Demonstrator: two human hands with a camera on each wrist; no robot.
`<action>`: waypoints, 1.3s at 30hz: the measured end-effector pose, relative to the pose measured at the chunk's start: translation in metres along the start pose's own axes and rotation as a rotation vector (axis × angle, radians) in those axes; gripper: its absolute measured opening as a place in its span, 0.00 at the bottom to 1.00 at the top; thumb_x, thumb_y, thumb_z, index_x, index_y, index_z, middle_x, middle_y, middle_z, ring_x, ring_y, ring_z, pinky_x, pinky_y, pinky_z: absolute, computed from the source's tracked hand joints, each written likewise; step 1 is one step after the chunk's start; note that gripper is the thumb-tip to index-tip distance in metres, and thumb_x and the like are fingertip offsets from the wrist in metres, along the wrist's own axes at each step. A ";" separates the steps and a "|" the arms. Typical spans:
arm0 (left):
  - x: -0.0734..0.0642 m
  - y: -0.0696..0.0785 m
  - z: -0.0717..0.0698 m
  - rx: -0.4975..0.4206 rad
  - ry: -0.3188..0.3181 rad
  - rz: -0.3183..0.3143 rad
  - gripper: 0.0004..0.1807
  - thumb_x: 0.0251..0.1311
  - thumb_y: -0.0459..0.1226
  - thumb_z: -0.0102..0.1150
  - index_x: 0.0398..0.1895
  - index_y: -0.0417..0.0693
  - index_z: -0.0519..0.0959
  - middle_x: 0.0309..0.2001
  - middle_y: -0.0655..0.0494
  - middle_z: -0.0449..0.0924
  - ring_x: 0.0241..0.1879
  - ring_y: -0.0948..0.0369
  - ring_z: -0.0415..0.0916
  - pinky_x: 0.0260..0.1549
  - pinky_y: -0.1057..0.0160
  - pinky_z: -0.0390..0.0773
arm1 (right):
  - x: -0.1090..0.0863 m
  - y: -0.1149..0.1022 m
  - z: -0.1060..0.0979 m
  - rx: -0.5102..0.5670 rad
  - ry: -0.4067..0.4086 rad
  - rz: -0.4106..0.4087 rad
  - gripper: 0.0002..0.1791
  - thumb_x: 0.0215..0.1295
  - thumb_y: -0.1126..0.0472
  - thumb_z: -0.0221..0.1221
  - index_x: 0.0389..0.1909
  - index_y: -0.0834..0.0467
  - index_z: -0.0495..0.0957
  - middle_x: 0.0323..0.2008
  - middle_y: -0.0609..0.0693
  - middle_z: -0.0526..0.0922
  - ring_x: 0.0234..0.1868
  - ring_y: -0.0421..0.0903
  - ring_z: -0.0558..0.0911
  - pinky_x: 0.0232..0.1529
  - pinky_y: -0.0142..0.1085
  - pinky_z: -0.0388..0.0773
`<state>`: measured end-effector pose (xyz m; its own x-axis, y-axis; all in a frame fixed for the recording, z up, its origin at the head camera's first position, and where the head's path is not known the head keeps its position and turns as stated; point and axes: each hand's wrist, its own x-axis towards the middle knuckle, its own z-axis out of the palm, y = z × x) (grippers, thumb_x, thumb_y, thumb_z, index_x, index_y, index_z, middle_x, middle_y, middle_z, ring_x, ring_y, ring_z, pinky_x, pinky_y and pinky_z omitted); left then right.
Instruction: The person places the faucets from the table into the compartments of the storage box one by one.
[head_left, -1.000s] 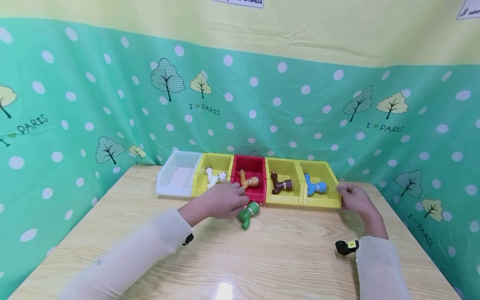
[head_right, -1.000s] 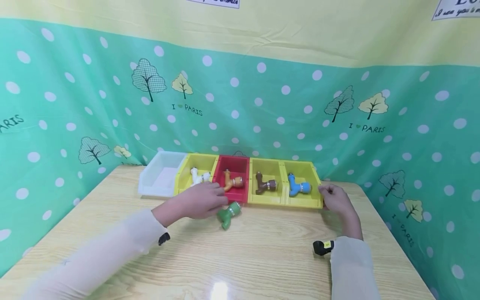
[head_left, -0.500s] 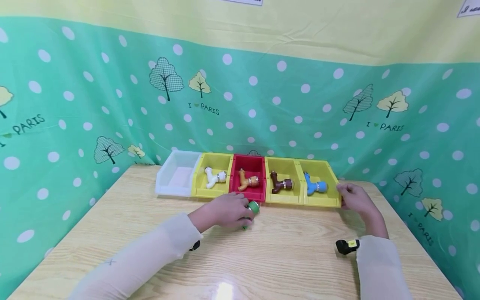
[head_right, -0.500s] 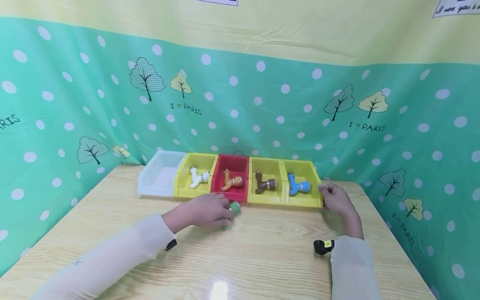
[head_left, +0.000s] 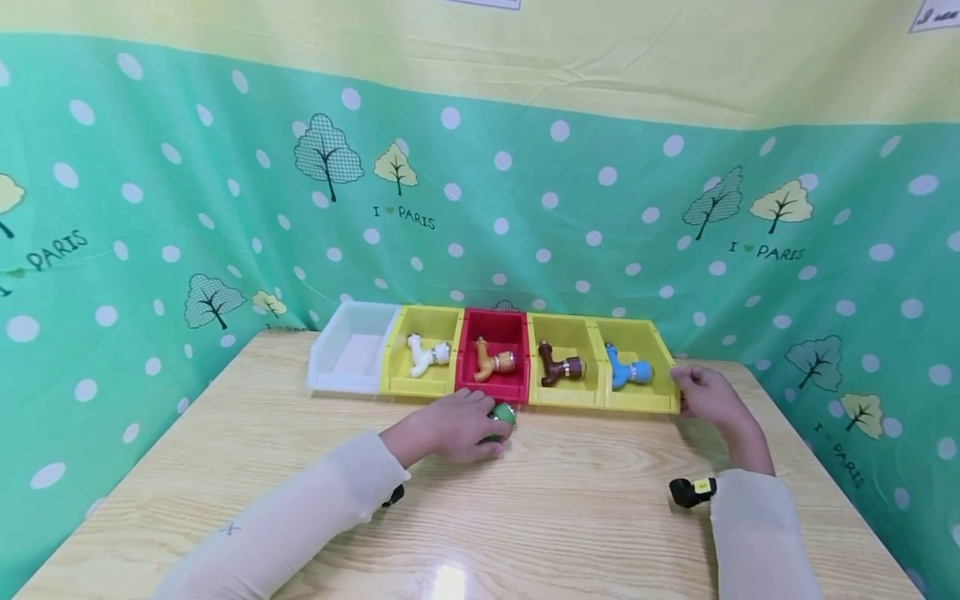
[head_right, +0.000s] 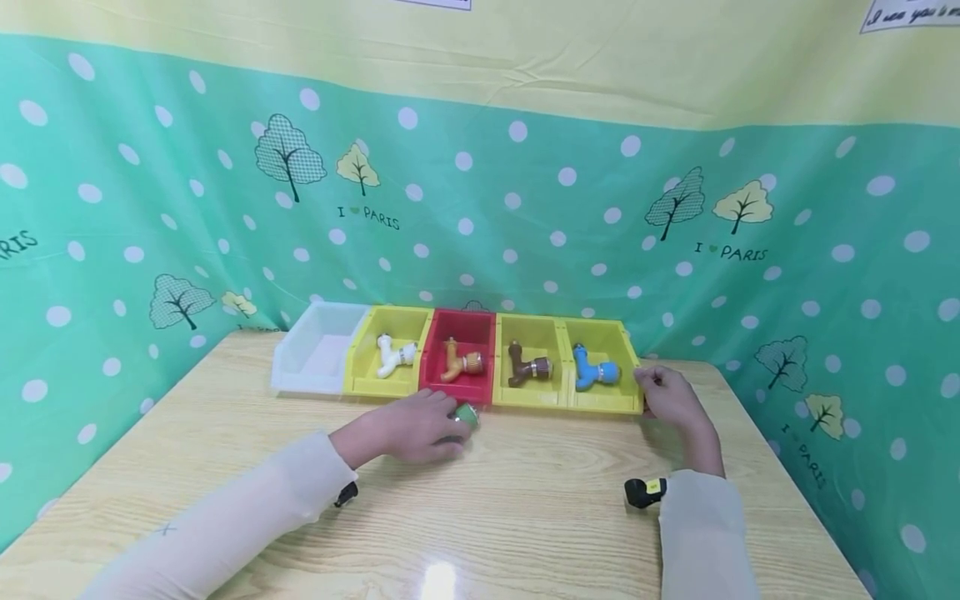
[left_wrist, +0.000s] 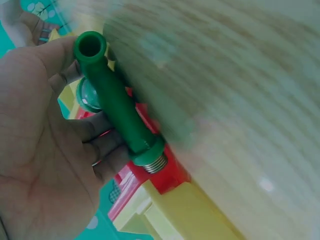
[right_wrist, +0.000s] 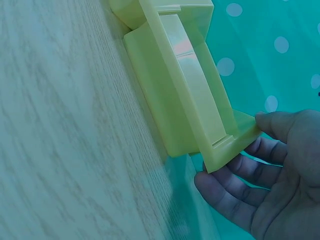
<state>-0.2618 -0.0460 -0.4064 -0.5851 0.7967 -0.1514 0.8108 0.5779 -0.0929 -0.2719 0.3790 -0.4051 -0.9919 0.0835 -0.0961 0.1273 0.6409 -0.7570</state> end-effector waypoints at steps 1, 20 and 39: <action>0.000 0.000 0.001 0.003 -0.001 -0.002 0.18 0.75 0.59 0.46 0.60 0.72 0.76 0.54 0.54 0.74 0.55 0.57 0.68 0.61 0.54 0.70 | 0.000 0.000 0.000 -0.001 0.000 0.001 0.33 0.84 0.44 0.37 0.64 0.72 0.66 0.56 0.69 0.73 0.50 0.58 0.79 0.45 0.45 0.86; -0.007 0.002 -0.006 0.045 0.021 0.100 0.06 0.73 0.57 0.54 0.45 0.73 0.75 0.40 0.63 0.70 0.44 0.61 0.66 0.52 0.56 0.70 | 0.000 0.000 -0.003 -0.010 -0.009 0.003 0.34 0.84 0.43 0.37 0.64 0.72 0.66 0.55 0.69 0.73 0.48 0.58 0.80 0.44 0.45 0.86; -0.040 -0.021 -0.043 0.153 0.137 0.105 0.04 0.70 0.51 0.60 0.39 0.68 0.77 0.35 0.64 0.70 0.41 0.61 0.67 0.43 0.59 0.72 | 0.000 0.001 -0.002 -0.003 -0.016 0.003 0.32 0.84 0.45 0.36 0.64 0.71 0.66 0.56 0.68 0.73 0.50 0.57 0.78 0.45 0.44 0.85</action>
<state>-0.2559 -0.0823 -0.3564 -0.4850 0.8739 -0.0341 0.8540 0.4648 -0.2337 -0.2718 0.3809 -0.4047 -0.9914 0.0730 -0.1085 0.1299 0.6433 -0.7546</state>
